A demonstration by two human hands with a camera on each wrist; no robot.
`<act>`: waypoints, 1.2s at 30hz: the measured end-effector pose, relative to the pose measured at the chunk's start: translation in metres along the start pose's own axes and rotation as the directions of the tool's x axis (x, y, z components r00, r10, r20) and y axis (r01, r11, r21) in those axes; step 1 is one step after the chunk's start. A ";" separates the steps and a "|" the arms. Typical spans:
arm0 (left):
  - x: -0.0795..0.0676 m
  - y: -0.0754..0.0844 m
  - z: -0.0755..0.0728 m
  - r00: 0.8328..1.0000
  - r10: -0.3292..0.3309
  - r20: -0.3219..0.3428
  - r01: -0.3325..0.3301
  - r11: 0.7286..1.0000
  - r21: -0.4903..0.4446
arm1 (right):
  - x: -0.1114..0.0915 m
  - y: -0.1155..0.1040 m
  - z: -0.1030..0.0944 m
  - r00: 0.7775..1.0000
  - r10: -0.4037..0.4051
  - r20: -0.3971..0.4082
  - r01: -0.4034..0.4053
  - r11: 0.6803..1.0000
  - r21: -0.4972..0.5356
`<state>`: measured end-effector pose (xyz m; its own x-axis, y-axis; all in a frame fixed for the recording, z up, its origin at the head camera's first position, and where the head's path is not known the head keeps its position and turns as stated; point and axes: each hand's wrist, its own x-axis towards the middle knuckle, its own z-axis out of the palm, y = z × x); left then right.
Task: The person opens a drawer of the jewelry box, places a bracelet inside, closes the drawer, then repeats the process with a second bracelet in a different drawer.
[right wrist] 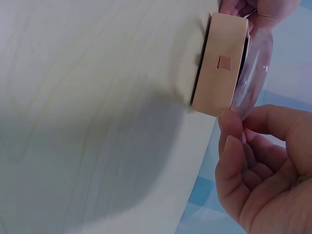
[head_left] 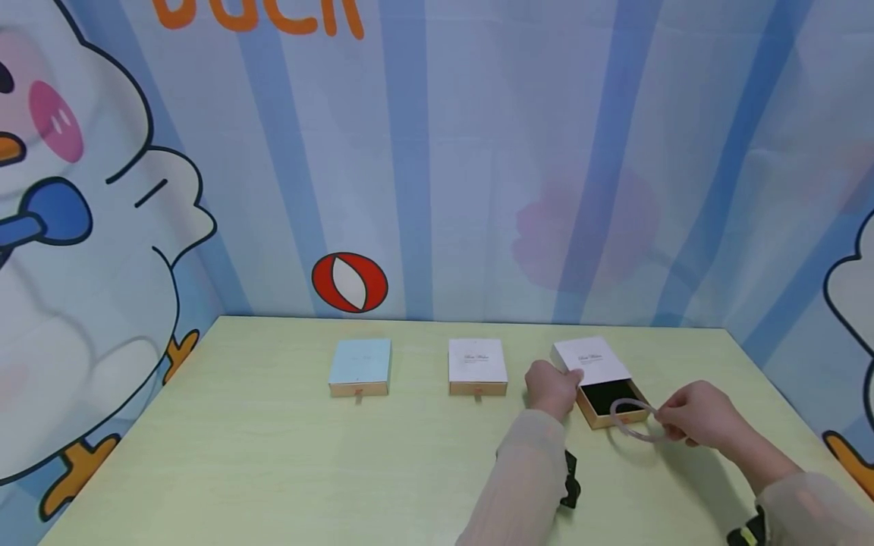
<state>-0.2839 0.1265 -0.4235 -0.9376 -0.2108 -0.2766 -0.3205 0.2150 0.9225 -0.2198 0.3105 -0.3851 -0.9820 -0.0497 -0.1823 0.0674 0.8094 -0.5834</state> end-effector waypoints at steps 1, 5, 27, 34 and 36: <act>0.000 0.000 0.000 1.000 0.001 0.000 -0.001 1.000 0.002 | 0.000 -0.001 0.000 1.000 -0.004 -0.001 0.004 1.000 -0.002; 0.000 0.000 -0.001 1.000 0.010 -0.003 -0.011 1.000 -0.004 | 0.001 -0.002 0.000 1.000 -0.006 -0.006 0.006 1.000 -0.007; 0.001 -0.001 0.000 1.000 0.016 0.006 -0.016 1.000 -0.006 | 0.009 -0.008 0.002 0.999 0.026 -0.036 -0.028 0.998 -0.051; 0.001 -0.001 0.000 1.000 0.016 0.000 -0.016 1.000 -0.013 | 0.009 -0.013 0.003 0.998 0.020 -0.056 -0.026 0.993 -0.113; 0.002 -0.002 0.000 1.000 0.015 0.002 -0.015 1.000 -0.018 | 0.009 -0.014 0.003 0.998 0.008 -0.067 -0.017 0.991 -0.134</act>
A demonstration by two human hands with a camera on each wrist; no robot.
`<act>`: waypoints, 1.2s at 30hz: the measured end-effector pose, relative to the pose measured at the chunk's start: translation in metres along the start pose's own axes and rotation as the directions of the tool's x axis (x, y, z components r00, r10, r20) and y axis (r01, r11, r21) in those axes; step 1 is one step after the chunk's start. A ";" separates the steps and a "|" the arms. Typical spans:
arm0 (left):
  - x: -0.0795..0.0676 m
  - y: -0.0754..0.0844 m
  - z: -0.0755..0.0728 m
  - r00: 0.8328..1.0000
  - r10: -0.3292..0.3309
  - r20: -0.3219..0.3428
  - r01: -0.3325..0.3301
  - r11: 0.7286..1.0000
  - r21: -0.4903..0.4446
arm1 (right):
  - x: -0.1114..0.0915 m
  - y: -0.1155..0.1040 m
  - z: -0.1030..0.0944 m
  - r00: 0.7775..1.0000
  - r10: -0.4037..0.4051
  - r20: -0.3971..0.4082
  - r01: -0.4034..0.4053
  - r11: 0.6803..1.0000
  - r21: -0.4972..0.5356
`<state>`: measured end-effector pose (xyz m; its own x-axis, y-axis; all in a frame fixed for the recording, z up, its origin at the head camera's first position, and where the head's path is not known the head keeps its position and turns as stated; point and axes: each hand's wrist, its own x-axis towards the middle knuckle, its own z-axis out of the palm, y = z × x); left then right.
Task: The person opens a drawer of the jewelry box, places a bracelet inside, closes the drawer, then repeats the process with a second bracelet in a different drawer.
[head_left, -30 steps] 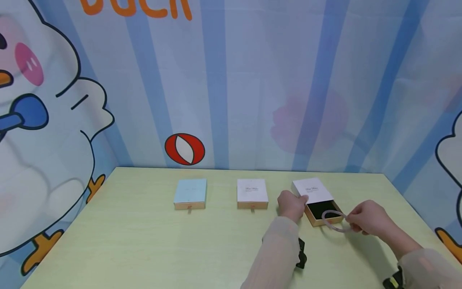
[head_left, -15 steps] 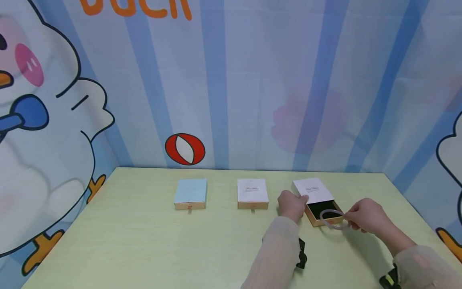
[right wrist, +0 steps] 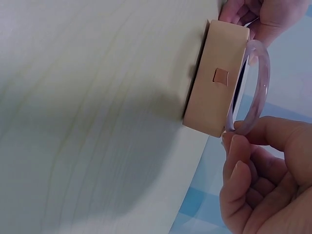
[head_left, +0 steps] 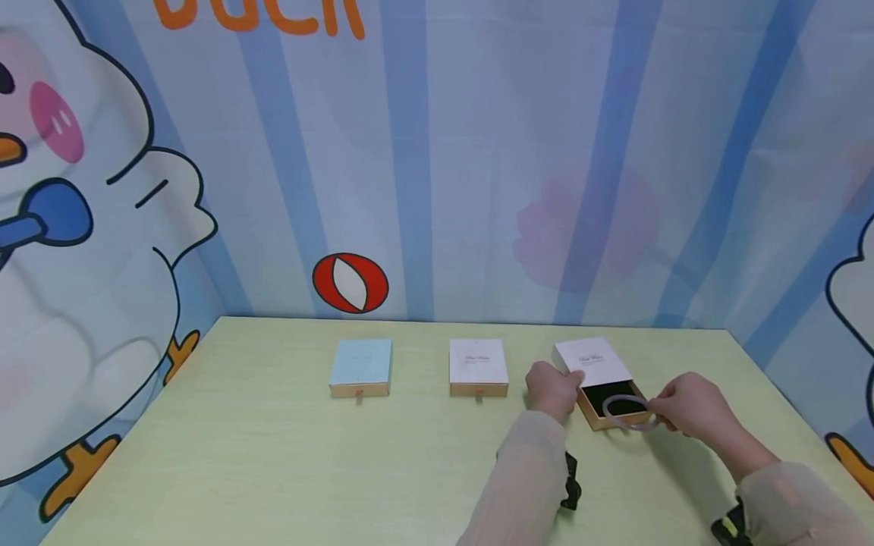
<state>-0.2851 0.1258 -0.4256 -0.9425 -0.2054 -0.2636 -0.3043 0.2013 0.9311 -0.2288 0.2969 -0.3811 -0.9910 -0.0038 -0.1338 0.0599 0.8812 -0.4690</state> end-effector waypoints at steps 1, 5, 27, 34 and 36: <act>0.000 -0.001 0.000 1.000 0.001 0.001 -0.001 1.000 0.000 | 0.000 -0.001 0.000 1.000 -0.001 -0.003 0.001 1.000 -0.007; 0.001 -0.002 0.000 1.000 -0.008 0.012 0.008 1.000 0.004 | 0.000 -0.002 0.001 1.000 -0.006 -0.013 0.005 1.000 -0.026; -0.001 -0.001 -0.001 1.000 0.002 0.005 -0.002 1.000 -0.001 | 0.004 -0.012 0.008 0.998 0.017 -0.058 -0.021 0.998 -0.065; 0.000 0.002 -0.002 1.000 -0.011 0.015 0.011 1.000 -0.007 | 0.006 -0.018 0.009 0.997 0.057 -0.057 -0.059 0.998 -0.038; -0.001 0.002 -0.001 1.000 -0.008 0.013 0.008 1.000 -0.004 | 0.007 -0.019 0.009 0.996 0.062 -0.059 -0.064 0.997 -0.039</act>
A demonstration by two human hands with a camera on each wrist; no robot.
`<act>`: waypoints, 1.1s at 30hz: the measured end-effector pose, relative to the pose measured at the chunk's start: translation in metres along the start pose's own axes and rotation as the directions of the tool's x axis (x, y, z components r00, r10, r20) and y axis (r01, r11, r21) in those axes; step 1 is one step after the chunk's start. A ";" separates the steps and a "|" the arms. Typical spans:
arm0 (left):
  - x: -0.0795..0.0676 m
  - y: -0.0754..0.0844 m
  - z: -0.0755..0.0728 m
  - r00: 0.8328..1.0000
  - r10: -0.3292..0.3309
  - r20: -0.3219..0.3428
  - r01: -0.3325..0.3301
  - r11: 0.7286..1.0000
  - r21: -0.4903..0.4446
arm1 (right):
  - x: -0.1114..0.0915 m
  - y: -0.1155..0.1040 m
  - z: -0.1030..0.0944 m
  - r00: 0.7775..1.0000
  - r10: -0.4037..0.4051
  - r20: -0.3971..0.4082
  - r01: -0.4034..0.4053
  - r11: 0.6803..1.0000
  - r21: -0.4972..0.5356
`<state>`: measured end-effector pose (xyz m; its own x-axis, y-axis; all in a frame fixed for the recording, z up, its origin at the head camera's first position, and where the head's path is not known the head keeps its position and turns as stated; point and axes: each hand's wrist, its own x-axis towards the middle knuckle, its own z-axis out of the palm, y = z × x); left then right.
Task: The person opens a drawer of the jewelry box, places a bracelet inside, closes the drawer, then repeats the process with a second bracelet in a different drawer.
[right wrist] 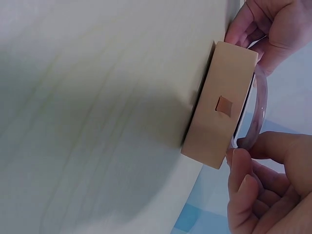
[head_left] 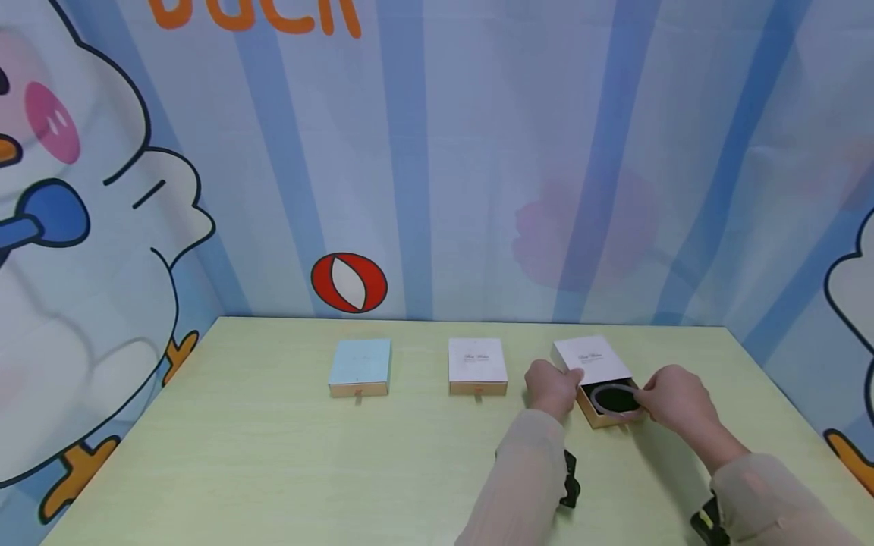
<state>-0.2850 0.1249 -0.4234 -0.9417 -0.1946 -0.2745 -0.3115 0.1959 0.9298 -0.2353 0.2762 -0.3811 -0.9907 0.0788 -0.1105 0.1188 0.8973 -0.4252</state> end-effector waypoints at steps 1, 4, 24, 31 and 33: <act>0.000 0.000 0.000 1.000 0.004 -0.003 -0.004 1.000 0.003 | 0.000 0.000 0.000 1.000 0.002 -0.002 -0.002 1.000 -0.003; 0.001 0.000 0.001 1.000 0.000 -0.007 0.000 1.000 0.009 | 0.001 -0.001 0.001 1.000 0.006 -0.015 -0.006 1.000 -0.015; 0.003 -0.002 0.002 1.000 -0.008 0.000 0.008 1.000 0.003 | 0.007 -0.014 0.006 0.997 0.076 -0.033 -0.080 0.987 -0.137; 0.004 -0.003 0.003 1.000 -0.012 0.007 0.012 1.000 -0.010 | 0.011 -0.016 0.009 0.995 0.090 -0.045 -0.096 0.983 -0.154; 0.005 -0.004 0.003 1.000 -0.013 0.007 0.013 1.000 -0.010 | 0.012 -0.017 0.010 0.995 0.091 -0.044 -0.097 0.983 -0.156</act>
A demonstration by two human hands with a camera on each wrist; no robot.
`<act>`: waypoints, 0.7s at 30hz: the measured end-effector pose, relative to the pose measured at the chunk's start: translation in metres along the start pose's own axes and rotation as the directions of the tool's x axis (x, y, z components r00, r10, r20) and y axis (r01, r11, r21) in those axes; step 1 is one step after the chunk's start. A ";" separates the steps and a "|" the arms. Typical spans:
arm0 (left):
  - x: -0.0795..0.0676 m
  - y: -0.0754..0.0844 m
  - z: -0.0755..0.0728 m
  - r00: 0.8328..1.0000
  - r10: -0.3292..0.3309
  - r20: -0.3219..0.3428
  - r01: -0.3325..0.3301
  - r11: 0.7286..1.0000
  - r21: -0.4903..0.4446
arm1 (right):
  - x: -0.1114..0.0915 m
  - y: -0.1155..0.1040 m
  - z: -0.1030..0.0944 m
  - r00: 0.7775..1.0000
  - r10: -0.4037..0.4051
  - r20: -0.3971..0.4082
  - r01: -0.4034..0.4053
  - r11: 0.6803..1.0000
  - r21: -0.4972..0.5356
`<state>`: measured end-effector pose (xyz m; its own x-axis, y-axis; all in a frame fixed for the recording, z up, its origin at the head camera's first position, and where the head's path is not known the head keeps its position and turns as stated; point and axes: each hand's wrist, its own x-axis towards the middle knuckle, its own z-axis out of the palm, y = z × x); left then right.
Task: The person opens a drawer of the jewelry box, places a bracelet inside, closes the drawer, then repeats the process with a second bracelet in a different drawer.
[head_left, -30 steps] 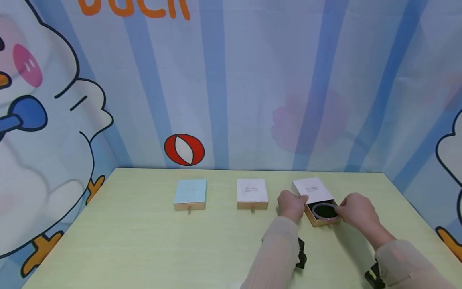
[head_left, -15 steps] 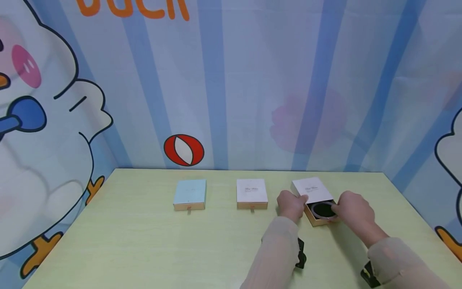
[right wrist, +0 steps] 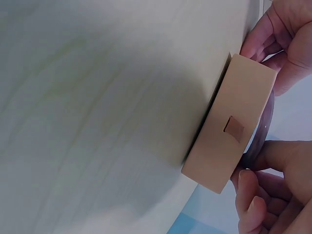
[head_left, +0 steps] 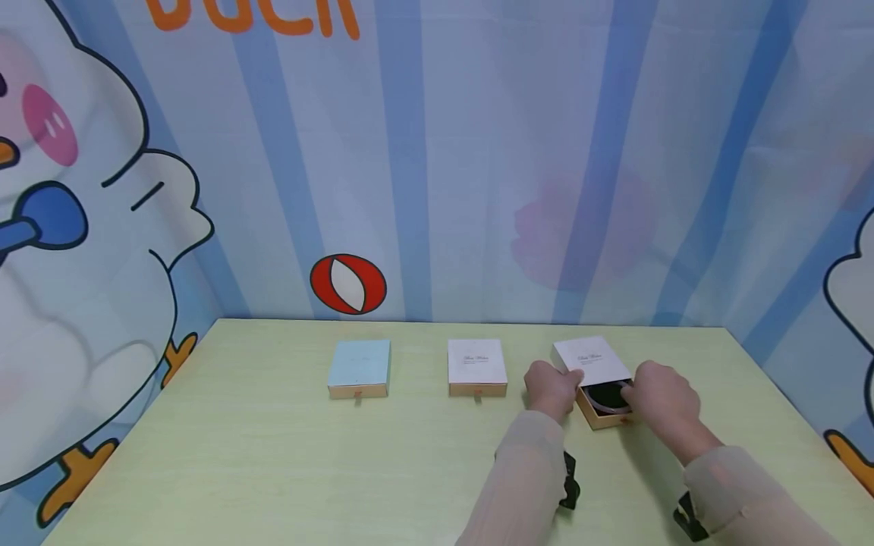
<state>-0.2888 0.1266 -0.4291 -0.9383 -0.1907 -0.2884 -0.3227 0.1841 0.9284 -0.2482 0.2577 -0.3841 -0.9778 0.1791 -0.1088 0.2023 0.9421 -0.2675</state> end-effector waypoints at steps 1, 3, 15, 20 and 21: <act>0.000 0.000 0.000 1.000 -0.002 0.000 0.002 1.000 -0.002 | 0.000 0.000 0.000 1.000 0.001 0.000 -0.001 1.000 0.000; 0.000 0.000 0.001 1.000 -0.001 -0.002 0.001 1.000 -0.001 | 0.000 -0.001 0.001 1.000 0.003 0.002 -0.003 1.000 0.000; -0.001 0.000 0.000 1.000 0.004 -0.005 -0.004 1.000 0.003 | 0.001 -0.002 0.006 1.000 0.001 -0.016 -0.002 1.000 -0.006; -0.001 0.001 0.000 1.000 0.006 -0.012 -0.006 1.000 -0.002 | 0.001 -0.002 0.006 1.000 0.001 -0.021 -0.001 1.000 -0.005; -0.001 0.001 0.000 1.000 0.003 -0.010 -0.003 1.000 -0.003 | 0.001 -0.002 0.006 1.000 0.002 -0.020 -0.003 1.000 -0.005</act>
<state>-0.2882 0.1265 -0.4283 -0.9381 -0.1994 -0.2831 -0.3193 0.1820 0.9300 -0.2494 0.2543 -0.3896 -0.9782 0.1870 -0.0904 0.2045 0.9429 -0.2628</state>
